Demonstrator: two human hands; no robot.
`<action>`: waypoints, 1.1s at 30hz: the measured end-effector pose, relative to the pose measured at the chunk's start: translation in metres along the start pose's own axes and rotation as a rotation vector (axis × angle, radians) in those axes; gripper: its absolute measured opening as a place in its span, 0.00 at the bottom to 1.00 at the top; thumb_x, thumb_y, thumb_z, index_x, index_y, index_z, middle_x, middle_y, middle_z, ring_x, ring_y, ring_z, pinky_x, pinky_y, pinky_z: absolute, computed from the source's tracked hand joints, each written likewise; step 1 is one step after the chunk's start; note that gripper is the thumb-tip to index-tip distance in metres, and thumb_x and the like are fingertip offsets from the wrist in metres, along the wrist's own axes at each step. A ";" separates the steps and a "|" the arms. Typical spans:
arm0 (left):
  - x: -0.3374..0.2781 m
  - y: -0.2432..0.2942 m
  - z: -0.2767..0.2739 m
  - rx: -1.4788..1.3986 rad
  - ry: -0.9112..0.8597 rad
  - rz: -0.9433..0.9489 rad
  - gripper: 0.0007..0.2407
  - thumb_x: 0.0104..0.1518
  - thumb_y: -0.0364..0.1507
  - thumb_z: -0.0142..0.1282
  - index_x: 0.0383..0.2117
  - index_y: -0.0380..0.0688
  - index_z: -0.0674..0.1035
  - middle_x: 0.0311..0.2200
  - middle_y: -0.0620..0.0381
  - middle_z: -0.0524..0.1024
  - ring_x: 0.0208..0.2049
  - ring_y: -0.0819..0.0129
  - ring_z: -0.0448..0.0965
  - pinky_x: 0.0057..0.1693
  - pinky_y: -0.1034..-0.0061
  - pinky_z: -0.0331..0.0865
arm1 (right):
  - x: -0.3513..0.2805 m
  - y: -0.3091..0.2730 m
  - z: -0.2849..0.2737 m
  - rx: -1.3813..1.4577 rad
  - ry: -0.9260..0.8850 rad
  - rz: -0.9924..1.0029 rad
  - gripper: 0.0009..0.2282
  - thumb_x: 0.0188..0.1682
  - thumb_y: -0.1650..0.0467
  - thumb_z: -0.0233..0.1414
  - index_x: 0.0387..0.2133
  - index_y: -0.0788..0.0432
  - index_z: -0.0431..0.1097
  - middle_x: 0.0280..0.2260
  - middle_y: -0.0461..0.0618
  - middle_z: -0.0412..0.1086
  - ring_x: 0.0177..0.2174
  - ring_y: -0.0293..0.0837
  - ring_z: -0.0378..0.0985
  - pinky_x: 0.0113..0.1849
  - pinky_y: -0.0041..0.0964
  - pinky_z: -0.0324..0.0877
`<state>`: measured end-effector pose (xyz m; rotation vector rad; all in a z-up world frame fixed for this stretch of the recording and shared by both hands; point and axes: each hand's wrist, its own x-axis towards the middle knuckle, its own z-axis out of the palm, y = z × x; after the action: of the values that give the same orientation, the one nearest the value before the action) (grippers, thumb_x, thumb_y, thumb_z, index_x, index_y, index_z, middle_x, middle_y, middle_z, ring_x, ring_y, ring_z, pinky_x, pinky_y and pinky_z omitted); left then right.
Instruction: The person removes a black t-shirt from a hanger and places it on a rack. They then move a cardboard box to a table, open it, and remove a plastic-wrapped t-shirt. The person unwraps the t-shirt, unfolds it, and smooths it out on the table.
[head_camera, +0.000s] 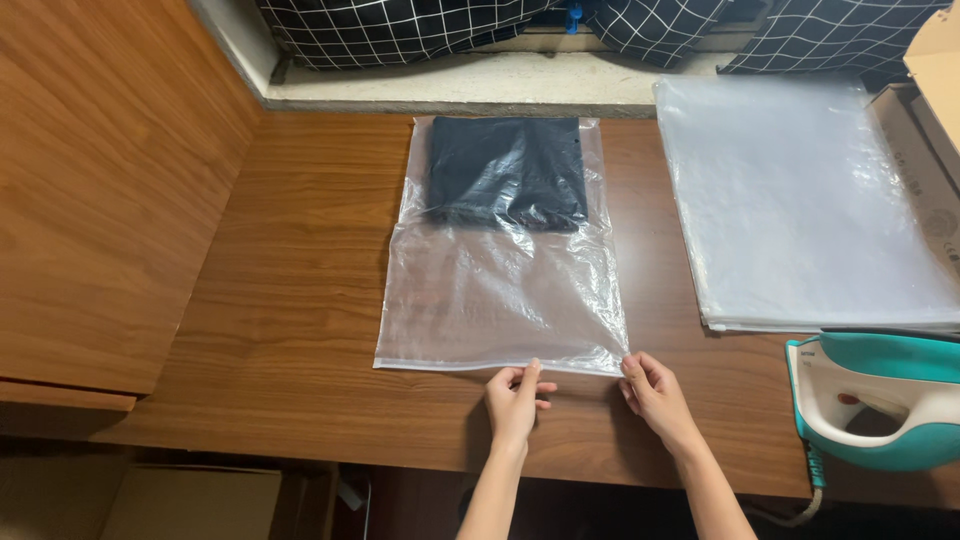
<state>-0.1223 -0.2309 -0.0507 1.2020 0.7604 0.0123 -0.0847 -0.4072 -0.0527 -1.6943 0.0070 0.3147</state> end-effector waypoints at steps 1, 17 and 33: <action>0.002 -0.001 -0.004 -0.002 0.003 0.003 0.09 0.49 0.31 0.53 0.20 0.36 0.73 0.18 0.50 0.76 0.20 0.70 0.79 0.21 0.86 0.67 | 0.000 -0.001 0.000 0.000 -0.004 -0.002 0.15 0.48 0.63 0.41 0.14 0.55 0.53 0.11 0.43 0.53 0.12 0.35 0.51 0.17 0.26 0.47; 0.023 0.013 -0.068 -0.081 0.263 0.088 0.11 0.54 0.31 0.47 0.26 0.32 0.72 0.26 0.47 0.74 0.23 0.67 0.78 0.22 0.85 0.69 | -0.002 0.001 -0.001 0.022 -0.020 0.001 0.14 0.47 0.64 0.42 0.14 0.55 0.55 0.11 0.44 0.54 0.11 0.34 0.52 0.15 0.26 0.49; 0.021 0.062 -0.129 -0.135 0.217 -0.071 0.27 0.55 0.45 0.32 0.34 0.23 0.71 0.31 0.33 0.74 0.28 0.48 0.77 0.33 0.68 0.73 | 0.000 -0.055 0.014 0.312 0.071 0.485 0.21 0.34 0.75 0.51 0.43 0.70 0.55 0.35 0.63 0.64 0.33 0.55 0.71 0.41 0.44 0.68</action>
<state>-0.1521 -0.0909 -0.0292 1.0547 0.9766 0.1350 -0.0773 -0.3854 -0.0006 -1.3758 0.5011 0.5822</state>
